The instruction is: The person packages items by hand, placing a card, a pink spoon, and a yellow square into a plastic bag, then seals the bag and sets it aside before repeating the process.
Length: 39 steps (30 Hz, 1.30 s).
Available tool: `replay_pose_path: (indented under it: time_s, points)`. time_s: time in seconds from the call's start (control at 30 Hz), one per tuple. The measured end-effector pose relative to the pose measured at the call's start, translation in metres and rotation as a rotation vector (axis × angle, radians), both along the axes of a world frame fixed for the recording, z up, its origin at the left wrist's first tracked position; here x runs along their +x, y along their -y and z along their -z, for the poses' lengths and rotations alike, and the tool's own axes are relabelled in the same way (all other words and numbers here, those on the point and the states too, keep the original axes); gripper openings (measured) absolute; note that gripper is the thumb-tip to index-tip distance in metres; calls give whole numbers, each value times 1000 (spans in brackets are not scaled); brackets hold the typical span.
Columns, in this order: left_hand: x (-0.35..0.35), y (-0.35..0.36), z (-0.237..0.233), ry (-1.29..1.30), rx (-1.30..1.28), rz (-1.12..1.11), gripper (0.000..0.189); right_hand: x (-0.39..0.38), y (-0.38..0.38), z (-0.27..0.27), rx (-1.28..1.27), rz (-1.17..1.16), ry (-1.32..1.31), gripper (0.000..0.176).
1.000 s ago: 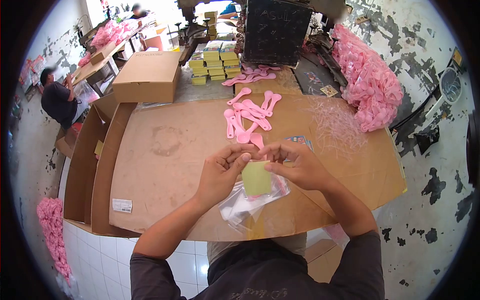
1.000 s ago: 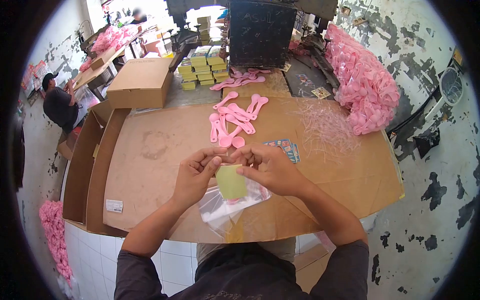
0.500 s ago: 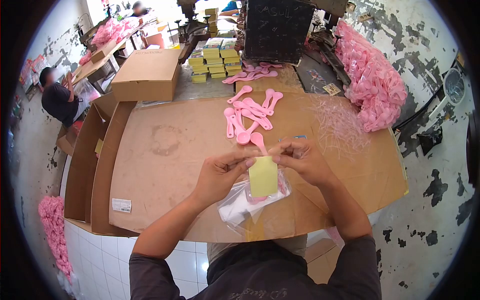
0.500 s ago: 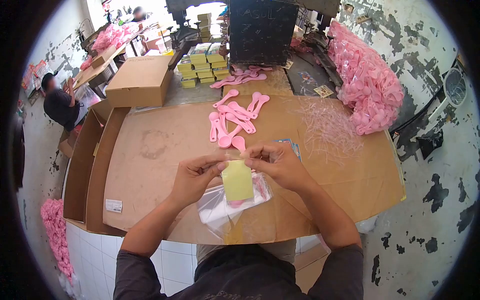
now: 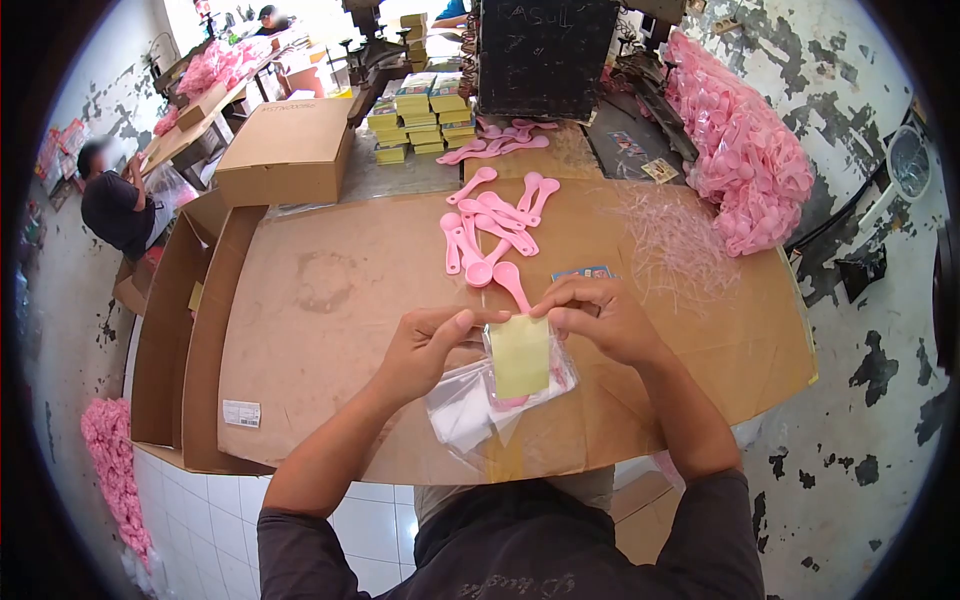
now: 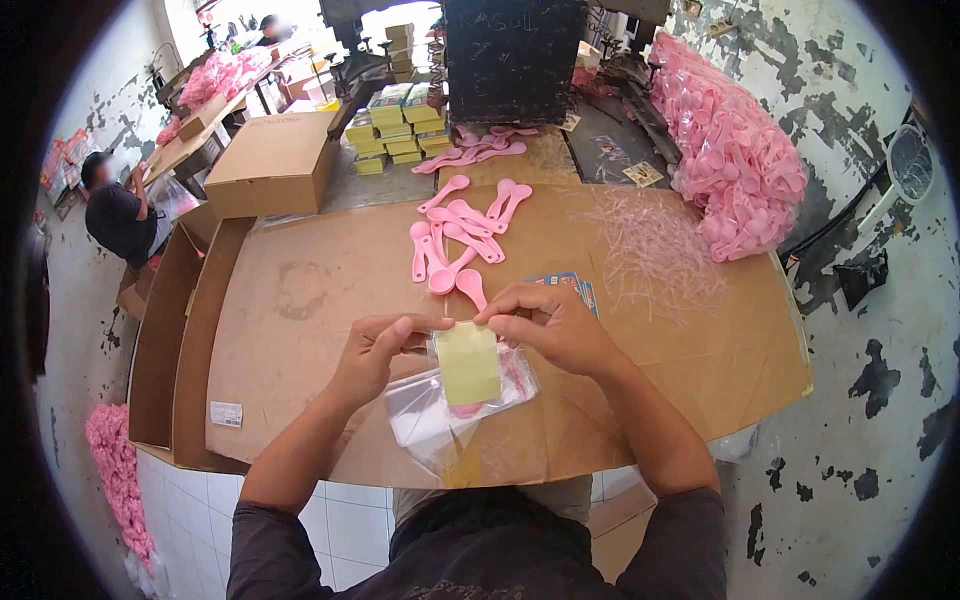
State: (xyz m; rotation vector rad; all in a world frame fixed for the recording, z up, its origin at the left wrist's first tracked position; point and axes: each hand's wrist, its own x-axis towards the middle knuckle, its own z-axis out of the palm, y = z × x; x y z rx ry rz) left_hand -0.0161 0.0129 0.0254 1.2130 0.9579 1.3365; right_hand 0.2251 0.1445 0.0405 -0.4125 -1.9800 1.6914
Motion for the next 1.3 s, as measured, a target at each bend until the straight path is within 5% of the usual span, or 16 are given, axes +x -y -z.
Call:
replay_pose_path:
  time_s: [0.4,0.6,0.8,0.9,1.03,1.07,1.13,1.3]
  points:
    - [6,-3,-2,-147,-97,-42,27,-4,4,6,-65,-4,12,36]
    - [9,-5,-5,-19,67,-106,33,-3,5,3,50,-55,124,40]
    - [-13,-2,-11,-173,-156,36,32,-9,2,-7,31,21,17,35]
    - [-55,-4,-18,-156,-142,-234,28,2,-13,-2,249,187,104,34]
    - [-136,0,-36,283,339,-929,34,19,-33,11,323,308,164,36]
    - [-155,6,-39,350,505,-983,44,22,-36,11,357,336,209,36]
    - [-160,12,-53,594,427,-1047,50,25,-41,11,424,393,297,38]
    - [-115,-9,-11,51,100,-785,44,38,-54,12,811,416,458,39]
